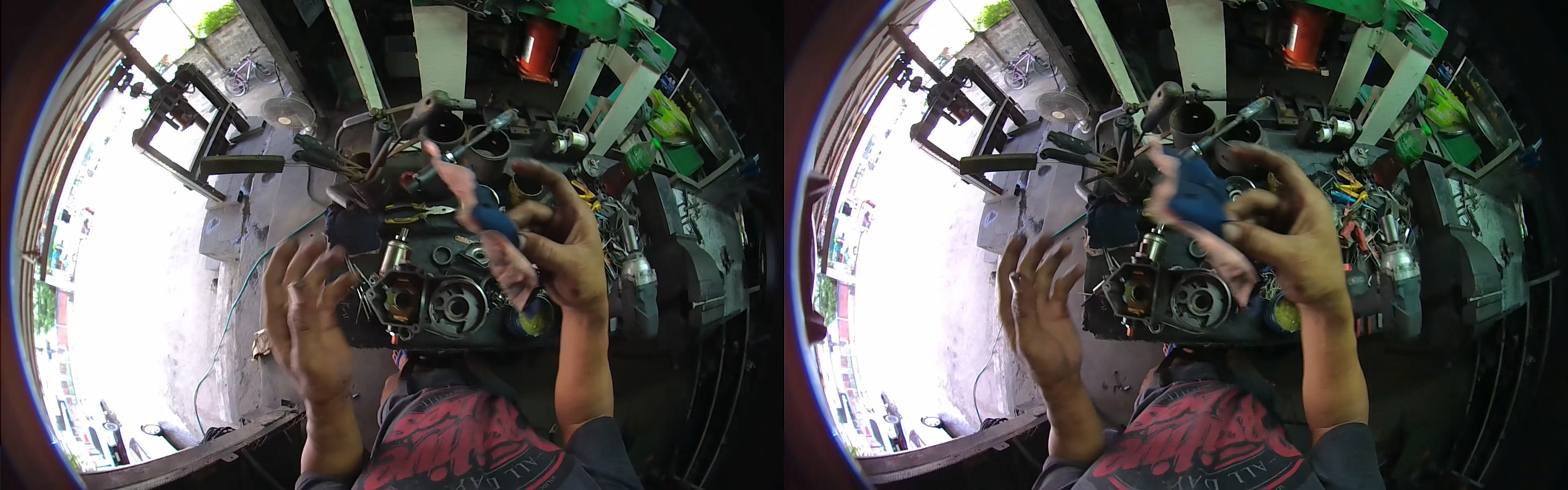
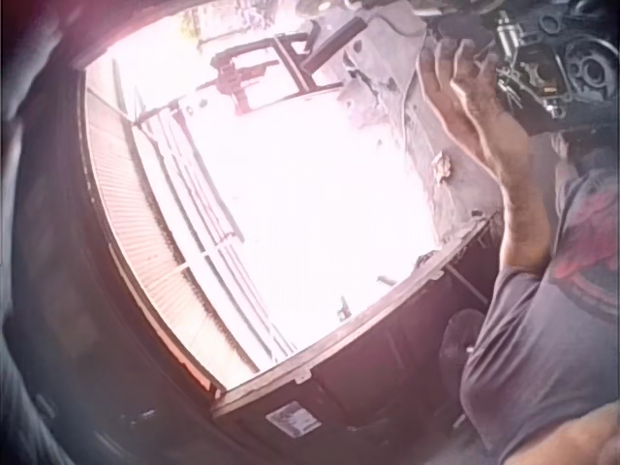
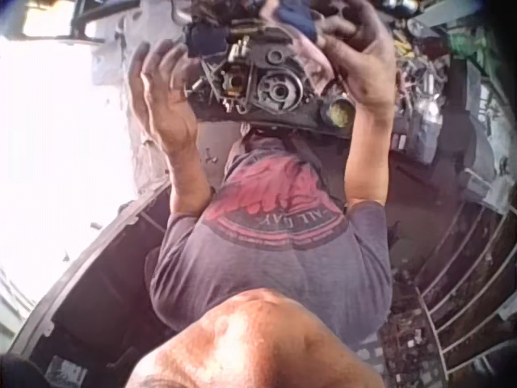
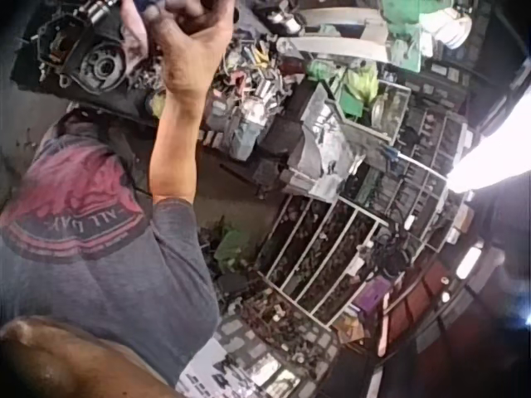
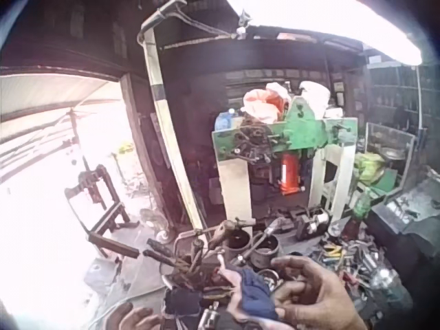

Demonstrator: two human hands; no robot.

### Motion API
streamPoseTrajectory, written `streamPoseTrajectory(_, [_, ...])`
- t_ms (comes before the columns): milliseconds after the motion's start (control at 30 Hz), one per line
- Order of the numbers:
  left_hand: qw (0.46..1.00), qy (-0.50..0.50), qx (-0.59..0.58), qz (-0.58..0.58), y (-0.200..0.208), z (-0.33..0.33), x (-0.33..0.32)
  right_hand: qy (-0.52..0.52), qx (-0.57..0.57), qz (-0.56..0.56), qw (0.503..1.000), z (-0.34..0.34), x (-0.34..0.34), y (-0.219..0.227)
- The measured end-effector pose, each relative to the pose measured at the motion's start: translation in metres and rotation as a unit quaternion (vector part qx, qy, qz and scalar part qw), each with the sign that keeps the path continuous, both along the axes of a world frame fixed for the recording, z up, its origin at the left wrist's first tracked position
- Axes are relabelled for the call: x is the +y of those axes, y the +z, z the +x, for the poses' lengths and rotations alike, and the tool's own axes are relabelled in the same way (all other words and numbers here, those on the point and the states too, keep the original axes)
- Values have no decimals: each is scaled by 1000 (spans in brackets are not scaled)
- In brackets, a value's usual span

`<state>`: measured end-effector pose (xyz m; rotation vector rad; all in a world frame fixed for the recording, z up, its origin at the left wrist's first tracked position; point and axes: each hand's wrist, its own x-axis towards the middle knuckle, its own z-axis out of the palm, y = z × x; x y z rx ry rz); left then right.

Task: The person cleans a small metal part on a bench grinder, then assembles it into a larger mechanical housing using a power drill. They handle various small components and tools on a cluttered workbench throughout the process.

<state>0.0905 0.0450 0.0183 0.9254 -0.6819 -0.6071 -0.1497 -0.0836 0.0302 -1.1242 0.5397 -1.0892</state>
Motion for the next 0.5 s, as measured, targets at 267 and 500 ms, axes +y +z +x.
streamPoseTrajectory(267, [972,-62,-228,-20,34,-96,-96,-239,266,-455,816,36,2,1])
streamPoseTrajectory(500, [987,-88,-56,120,36,-109,-172,-165,208,-376,888,31,-32,-40])
